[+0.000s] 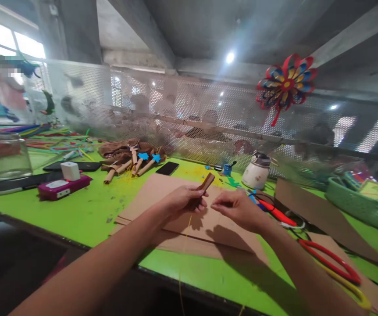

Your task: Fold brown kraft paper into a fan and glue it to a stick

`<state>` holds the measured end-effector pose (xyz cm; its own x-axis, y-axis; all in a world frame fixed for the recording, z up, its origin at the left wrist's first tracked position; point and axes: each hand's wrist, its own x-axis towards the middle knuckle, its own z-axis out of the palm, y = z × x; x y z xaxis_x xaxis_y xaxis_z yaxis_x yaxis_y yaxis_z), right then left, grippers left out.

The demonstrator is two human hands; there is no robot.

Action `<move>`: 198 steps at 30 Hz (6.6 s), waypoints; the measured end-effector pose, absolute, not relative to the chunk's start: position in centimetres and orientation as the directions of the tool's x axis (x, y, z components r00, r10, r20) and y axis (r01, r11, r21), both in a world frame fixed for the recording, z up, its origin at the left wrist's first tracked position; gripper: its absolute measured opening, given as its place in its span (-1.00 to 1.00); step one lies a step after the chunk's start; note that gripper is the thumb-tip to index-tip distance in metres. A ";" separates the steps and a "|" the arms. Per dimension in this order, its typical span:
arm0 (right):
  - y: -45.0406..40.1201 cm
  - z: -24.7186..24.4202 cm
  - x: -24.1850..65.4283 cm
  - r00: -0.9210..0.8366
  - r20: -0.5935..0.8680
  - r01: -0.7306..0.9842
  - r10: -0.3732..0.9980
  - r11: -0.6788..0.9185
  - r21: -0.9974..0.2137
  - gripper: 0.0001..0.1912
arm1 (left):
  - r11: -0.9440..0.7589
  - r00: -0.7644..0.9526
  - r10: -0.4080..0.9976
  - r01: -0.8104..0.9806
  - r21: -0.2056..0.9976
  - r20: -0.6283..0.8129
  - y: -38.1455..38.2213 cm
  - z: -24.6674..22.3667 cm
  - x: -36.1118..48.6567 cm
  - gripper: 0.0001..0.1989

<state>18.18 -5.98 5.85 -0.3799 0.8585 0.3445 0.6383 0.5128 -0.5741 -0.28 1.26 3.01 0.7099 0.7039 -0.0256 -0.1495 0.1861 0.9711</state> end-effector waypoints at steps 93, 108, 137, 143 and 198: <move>-0.7 2.1 23.1 0.132 0.548 0.855 0.826 0.185 -0.485 -0.78 | 0.212 0.812 0.580 -0.077 0.974 -0.062 -3.5 1.0 2.1 -0.71; -4.5 3.1 17.3 -0.053 0.191 0.391 0.980 0.196 -0.899 -0.66 | 0.229 0.650 0.760 -0.273 0.934 0.004 -1.0 3.2 0.9 -0.78; -9.6 1.1 10.8 -0.512 0.138 0.572 0.848 0.456 -0.681 -0.79 | 0.178 0.484 0.875 -0.364 0.914 0.022 -0.2 3.3 0.4 -0.81; -9.2 3.9 12.6 -0.482 0.317 0.568 0.817 0.567 -0.597 -0.72 | 0.017 0.502 0.857 -0.249 0.968 0.114 -0.5 3.0 0.5 -0.78; -1.6 4.1 23.6 0.519 0.515 0.142 0.683 0.525 -0.839 -0.72 | 0.121 0.807 0.589 -0.047 0.992 -0.033 -1.0 4.0 -0.6 -0.75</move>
<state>23.55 -1.59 4.13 0.5187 0.6827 0.5146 0.1424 0.5245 -0.8394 -0.60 -0.96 3.97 0.8075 0.5889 -0.0335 -0.0470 0.1208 0.9916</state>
